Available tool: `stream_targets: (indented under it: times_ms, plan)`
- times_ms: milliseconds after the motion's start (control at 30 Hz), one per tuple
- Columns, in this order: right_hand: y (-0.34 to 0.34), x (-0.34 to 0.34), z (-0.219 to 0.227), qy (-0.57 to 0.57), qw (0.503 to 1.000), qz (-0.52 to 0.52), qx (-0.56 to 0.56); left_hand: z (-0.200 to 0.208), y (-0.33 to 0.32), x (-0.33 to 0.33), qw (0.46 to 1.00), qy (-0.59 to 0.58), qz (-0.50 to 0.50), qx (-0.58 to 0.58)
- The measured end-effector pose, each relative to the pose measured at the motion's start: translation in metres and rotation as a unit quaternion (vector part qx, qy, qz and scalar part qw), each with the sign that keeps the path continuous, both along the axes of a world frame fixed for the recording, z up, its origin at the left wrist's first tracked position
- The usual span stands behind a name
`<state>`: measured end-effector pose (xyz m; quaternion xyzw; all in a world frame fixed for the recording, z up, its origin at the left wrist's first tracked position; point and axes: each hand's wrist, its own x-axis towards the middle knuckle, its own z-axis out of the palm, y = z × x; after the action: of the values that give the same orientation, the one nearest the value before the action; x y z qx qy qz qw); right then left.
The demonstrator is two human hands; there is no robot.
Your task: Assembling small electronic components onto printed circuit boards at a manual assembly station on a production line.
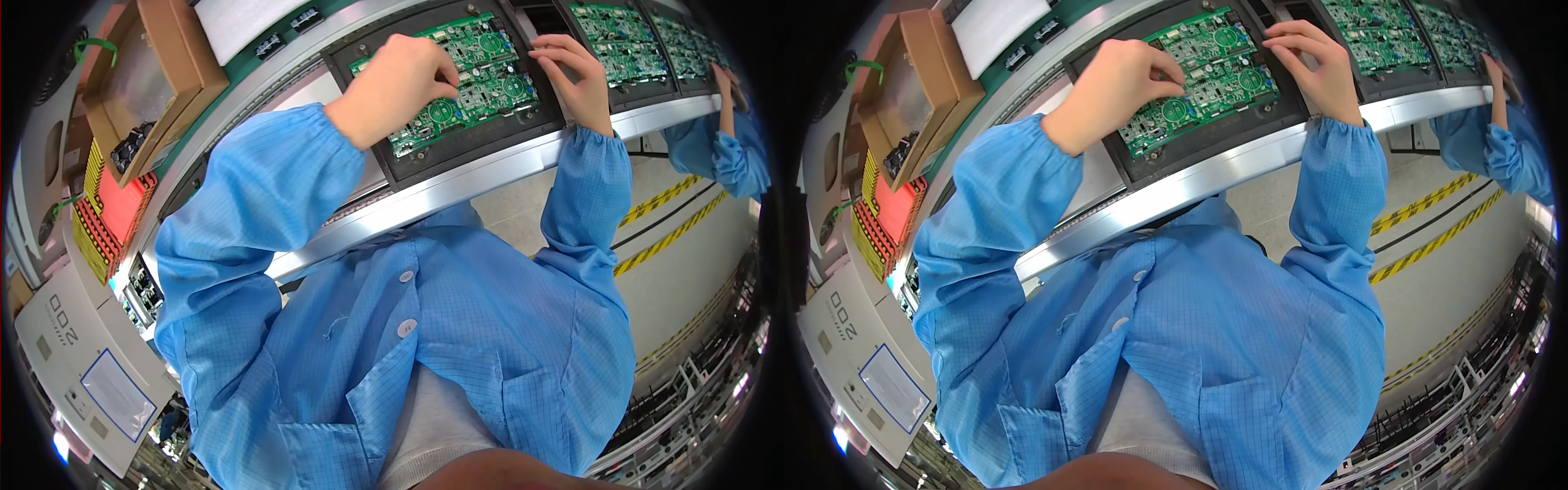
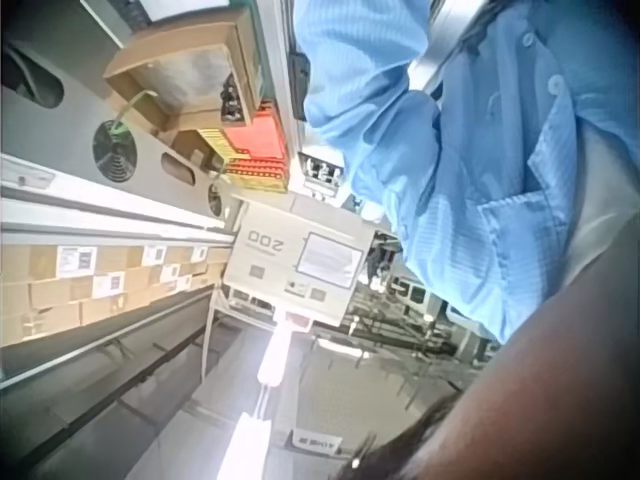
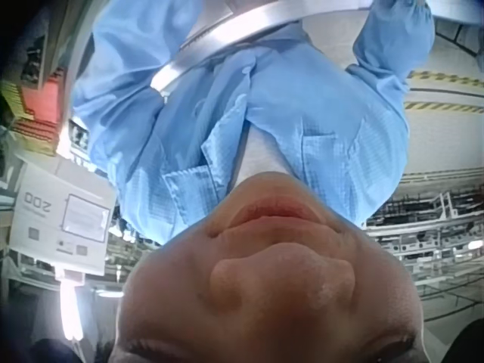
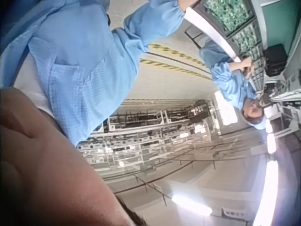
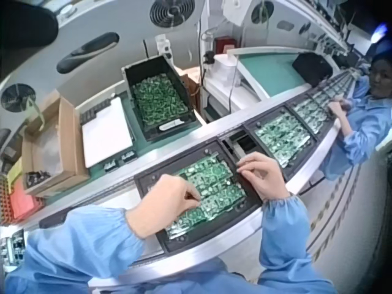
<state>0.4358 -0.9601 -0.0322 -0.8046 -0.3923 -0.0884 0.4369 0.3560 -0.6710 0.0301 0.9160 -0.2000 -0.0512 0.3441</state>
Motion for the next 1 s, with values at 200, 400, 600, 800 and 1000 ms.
stream_targets:
  times_ms: [200,400,600,800,1000]
  plan:
    - [-0.007,-0.003,-0.004,0.06,0.992,-0.109,0.025,-0.014,-0.007,-0.006,1.0,-0.003,-0.018,-0.008]
    - [-0.013,0.0,-0.004,0.074,0.992,-0.101,0.008,-0.02,-0.021,-0.017,0.994,-0.039,0.022,0.104]
    - [-0.022,0.007,-0.006,0.065,0.989,-0.132,-0.024,-0.013,-0.026,-0.016,0.98,-0.077,-0.011,0.186]
    - [0.0,0.017,-0.018,0.092,0.991,-0.1,0.005,-0.012,-0.015,-0.025,0.961,-0.113,0.009,0.25]
    - [-0.033,0.024,-0.05,0.086,0.99,-0.111,-0.002,0.002,-0.009,-0.045,0.946,-0.192,0.0,0.26]
